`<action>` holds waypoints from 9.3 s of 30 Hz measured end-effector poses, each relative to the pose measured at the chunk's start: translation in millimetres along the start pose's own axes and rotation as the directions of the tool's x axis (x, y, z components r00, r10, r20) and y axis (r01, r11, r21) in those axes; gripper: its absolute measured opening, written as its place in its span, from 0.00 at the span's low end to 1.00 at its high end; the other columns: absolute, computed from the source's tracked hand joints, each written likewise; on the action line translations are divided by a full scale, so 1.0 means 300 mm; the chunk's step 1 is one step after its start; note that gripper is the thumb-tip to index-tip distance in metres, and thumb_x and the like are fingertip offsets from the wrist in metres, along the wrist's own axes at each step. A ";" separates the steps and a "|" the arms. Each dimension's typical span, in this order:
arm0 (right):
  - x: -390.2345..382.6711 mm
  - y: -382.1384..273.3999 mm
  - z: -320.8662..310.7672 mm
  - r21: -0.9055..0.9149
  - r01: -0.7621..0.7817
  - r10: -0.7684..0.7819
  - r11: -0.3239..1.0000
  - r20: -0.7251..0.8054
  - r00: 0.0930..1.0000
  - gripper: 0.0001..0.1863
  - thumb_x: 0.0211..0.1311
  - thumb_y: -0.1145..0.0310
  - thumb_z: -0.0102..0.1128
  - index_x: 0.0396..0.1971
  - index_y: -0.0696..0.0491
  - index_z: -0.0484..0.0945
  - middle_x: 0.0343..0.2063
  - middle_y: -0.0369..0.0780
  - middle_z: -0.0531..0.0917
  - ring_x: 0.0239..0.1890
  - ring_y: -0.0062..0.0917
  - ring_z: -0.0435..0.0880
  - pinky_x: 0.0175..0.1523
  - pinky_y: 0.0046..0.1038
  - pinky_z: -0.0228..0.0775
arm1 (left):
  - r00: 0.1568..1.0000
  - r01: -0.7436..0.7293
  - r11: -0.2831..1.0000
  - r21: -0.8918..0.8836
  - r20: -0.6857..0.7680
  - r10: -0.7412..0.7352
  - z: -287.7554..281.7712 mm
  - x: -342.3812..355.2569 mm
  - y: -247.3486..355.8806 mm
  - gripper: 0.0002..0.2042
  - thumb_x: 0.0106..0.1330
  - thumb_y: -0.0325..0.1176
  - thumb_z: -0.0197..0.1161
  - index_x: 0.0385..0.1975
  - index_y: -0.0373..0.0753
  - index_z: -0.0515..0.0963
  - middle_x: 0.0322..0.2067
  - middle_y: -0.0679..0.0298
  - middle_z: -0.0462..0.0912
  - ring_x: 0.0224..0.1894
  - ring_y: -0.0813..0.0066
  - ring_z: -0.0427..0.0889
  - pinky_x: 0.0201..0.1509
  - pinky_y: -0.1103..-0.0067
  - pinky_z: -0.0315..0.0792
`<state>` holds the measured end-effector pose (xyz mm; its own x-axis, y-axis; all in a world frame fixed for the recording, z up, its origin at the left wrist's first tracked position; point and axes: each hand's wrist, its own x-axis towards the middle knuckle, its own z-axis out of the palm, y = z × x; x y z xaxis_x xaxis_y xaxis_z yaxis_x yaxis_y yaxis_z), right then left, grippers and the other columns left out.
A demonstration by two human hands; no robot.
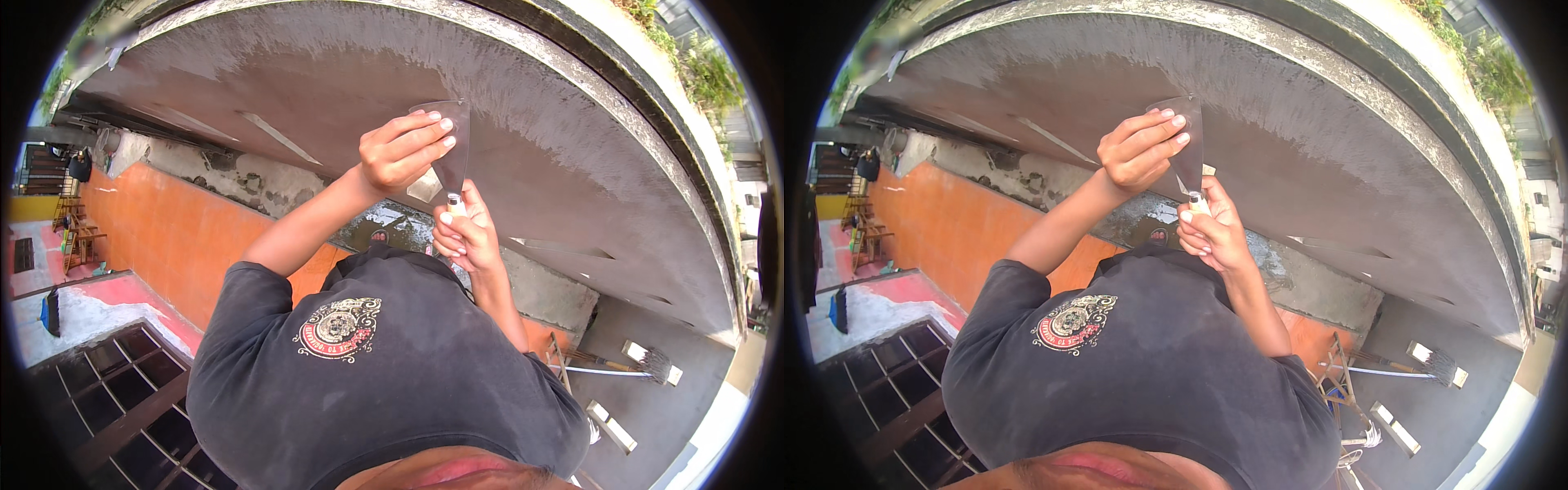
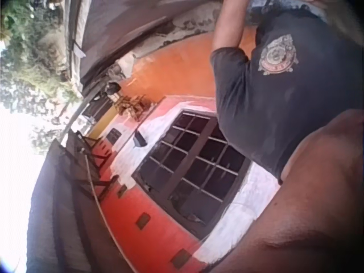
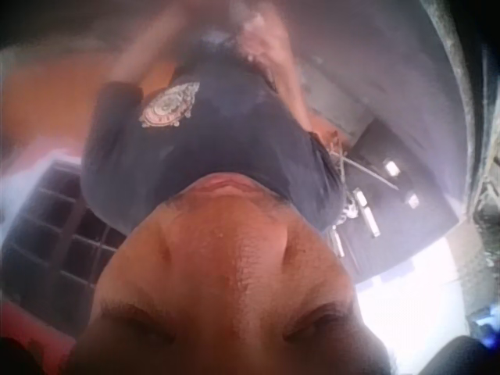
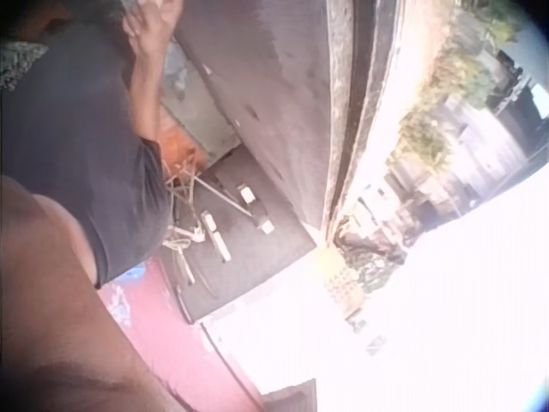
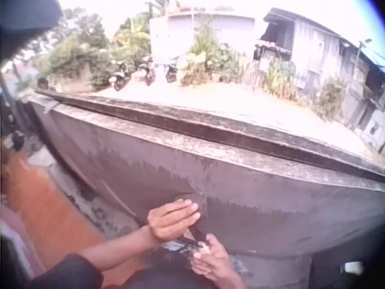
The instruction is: The person uses a trowel to apply and smooth plaster on a curved wall surface. They repeatedly scoop material and spread it evenly across the wall, working in sections.
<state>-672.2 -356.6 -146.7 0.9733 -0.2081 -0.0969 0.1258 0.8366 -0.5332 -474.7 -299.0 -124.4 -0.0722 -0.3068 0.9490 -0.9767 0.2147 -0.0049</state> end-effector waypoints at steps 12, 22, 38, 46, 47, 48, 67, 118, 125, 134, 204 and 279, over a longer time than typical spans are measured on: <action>0.002 -0.014 0.004 -0.042 -0.027 0.026 0.999 -0.016 1.000 0.21 0.67 0.80 0.52 0.56 0.46 0.63 0.17 0.32 0.66 0.10 0.11 0.57 0.14 0.16 0.47 | 0.997 0.035 0.999 -0.007 -0.072 -0.035 0.011 -0.005 -0.004 0.15 0.41 0.22 0.65 0.32 0.40 0.88 0.39 0.63 0.89 0.43 0.67 0.87 0.47 0.73 0.85; 0.023 -0.066 0.044 -0.143 -0.016 0.015 0.990 -0.003 1.000 0.20 0.66 0.81 0.53 0.55 0.50 0.64 0.17 0.31 0.67 0.11 0.09 0.57 0.15 0.16 0.48 | 0.991 0.070 0.997 0.034 -0.113 -0.066 0.006 0.024 -0.003 0.16 0.38 0.16 0.66 0.30 0.39 0.87 0.39 0.62 0.88 0.44 0.65 0.87 0.49 0.73 0.84; 0.060 -0.067 0.085 -0.084 -0.044 0.040 0.996 -0.044 0.998 0.21 0.66 0.82 0.52 0.56 0.49 0.64 0.17 0.31 0.68 0.10 0.09 0.55 0.15 0.16 0.47 | 0.990 0.083 0.994 0.068 -0.117 -0.074 -0.039 0.073 -0.050 0.16 0.39 0.16 0.65 0.30 0.38 0.87 0.38 0.63 0.89 0.44 0.67 0.87 0.49 0.74 0.84; 0.069 -0.062 0.115 0.025 -0.062 0.060 0.998 0.047 0.997 0.20 0.68 0.80 0.50 0.55 0.45 0.63 0.17 0.32 0.65 0.10 0.10 0.56 0.15 0.16 0.46 | 0.996 0.067 0.995 0.077 -0.058 -0.063 -0.077 0.100 -0.045 0.17 0.38 0.13 0.64 0.29 0.39 0.87 0.37 0.64 0.89 0.43 0.66 0.87 0.49 0.74 0.84; 0.069 -0.062 0.118 0.018 -0.077 0.077 0.997 -0.003 0.997 0.20 0.68 0.80 0.50 0.55 0.45 0.63 0.16 0.32 0.64 0.10 0.10 0.55 0.14 0.16 0.46 | 0.988 0.136 0.988 0.071 -0.085 -0.130 -0.078 0.102 -0.048 0.17 0.38 0.13 0.63 0.29 0.39 0.87 0.38 0.64 0.89 0.43 0.66 0.87 0.48 0.73 0.84; 0.068 -0.062 0.121 0.034 -0.081 0.079 0.996 0.070 0.994 0.20 0.68 0.80 0.50 0.55 0.45 0.63 0.16 0.32 0.64 0.10 0.10 0.55 0.14 0.16 0.46 | 0.991 0.107 0.991 0.085 -0.086 -0.100 -0.081 0.106 -0.055 0.17 0.38 0.14 0.64 0.30 0.39 0.87 0.39 0.63 0.89 0.44 0.66 0.87 0.48 0.73 0.84; 0.053 -0.026 0.073 0.045 -0.108 0.107 0.993 0.031 0.994 0.28 0.67 0.79 0.51 0.64 0.42 0.60 0.17 0.32 0.64 0.10 0.11 0.56 0.15 0.16 0.47 | 0.999 0.053 0.998 0.016 0.002 -0.053 -0.067 0.066 -0.030 0.17 0.38 0.16 0.64 0.30 0.38 0.88 0.38 0.63 0.89 0.45 0.66 0.86 0.52 0.72 0.84; -0.003 -0.025 -0.009 0.053 -0.108 0.109 0.993 -0.025 0.994 0.24 0.66 0.81 0.51 0.59 0.48 0.62 0.17 0.32 0.67 0.11 0.10 0.57 0.15 0.16 0.45 | 0.998 0.052 0.999 0.015 0.038 -0.052 -0.003 0.030 0.018 0.19 0.37 0.15 0.63 0.32 0.38 0.88 0.38 0.63 0.89 0.43 0.66 0.87 0.49 0.73 0.85; 0.021 -0.045 0.008 0.008 -0.056 0.055 0.998 0.066 0.996 0.23 0.67 0.81 0.52 0.59 0.48 0.63 0.16 0.30 0.66 0.11 0.09 0.56 0.15 0.16 0.45 | 1.000 0.024 1.000 0.011 -0.020 -0.023 -0.011 0.063 0.008 0.19 0.38 0.13 0.64 0.31 0.39 0.88 0.39 0.63 0.88 0.44 0.66 0.87 0.51 0.72 0.84; 0.007 -0.014 -0.003 0.143 -0.158 0.153 0.977 0.040 0.987 0.23 0.68 0.81 0.50 0.58 0.45 0.62 0.18 0.33 0.68 0.11 0.10 0.57 0.15 0.16 0.46 | 0.998 0.016 1.000 0.000 0.062 -0.016 -0.025 0.044 -0.002 0.19 0.38 0.16 0.63 0.32 0.39 0.88 0.39 0.62 0.88 0.44 0.67 0.87 0.51 0.72 0.84; -0.235 -0.432 -0.055 -0.449 0.176 -0.175 0.876 0.045 0.984 0.22 0.63 0.77 0.57 0.58 0.60 0.70 0.17 0.36 0.71 0.12 0.10 0.61 0.14 0.14 0.51 | 0.948 0.217 0.967 -0.134 0.264 -0.176 -0.102 -0.113 0.056 0.15 0.46 0.17 0.63 0.34 0.40 0.84 0.47 0.55 0.86 0.47 0.60 0.87 0.56 0.62 0.80; -0.678 -0.673 -0.105 -0.957 0.011 -0.432 0.291 -0.121 0.894 0.17 0.66 0.71 0.58 0.53 0.59 0.80 0.22 0.34 0.80 0.18 0.11 0.70 0.24 0.20 0.62 | 0.321 0.943 0.127 -0.306 0.940 -0.116 0.292 -0.040 0.701 0.17 0.72 0.33 0.61 0.56 0.33 0.77 0.51 0.56 0.84 0.52 0.68 0.82 0.58 0.70 0.76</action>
<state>-901.4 -499.1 -45.7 0.7926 -0.6082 0.0421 -0.1362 -0.2439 -0.9602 -696.9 -331.4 -164.3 -0.1003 -0.9949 0.0087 -0.1302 0.0218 0.9912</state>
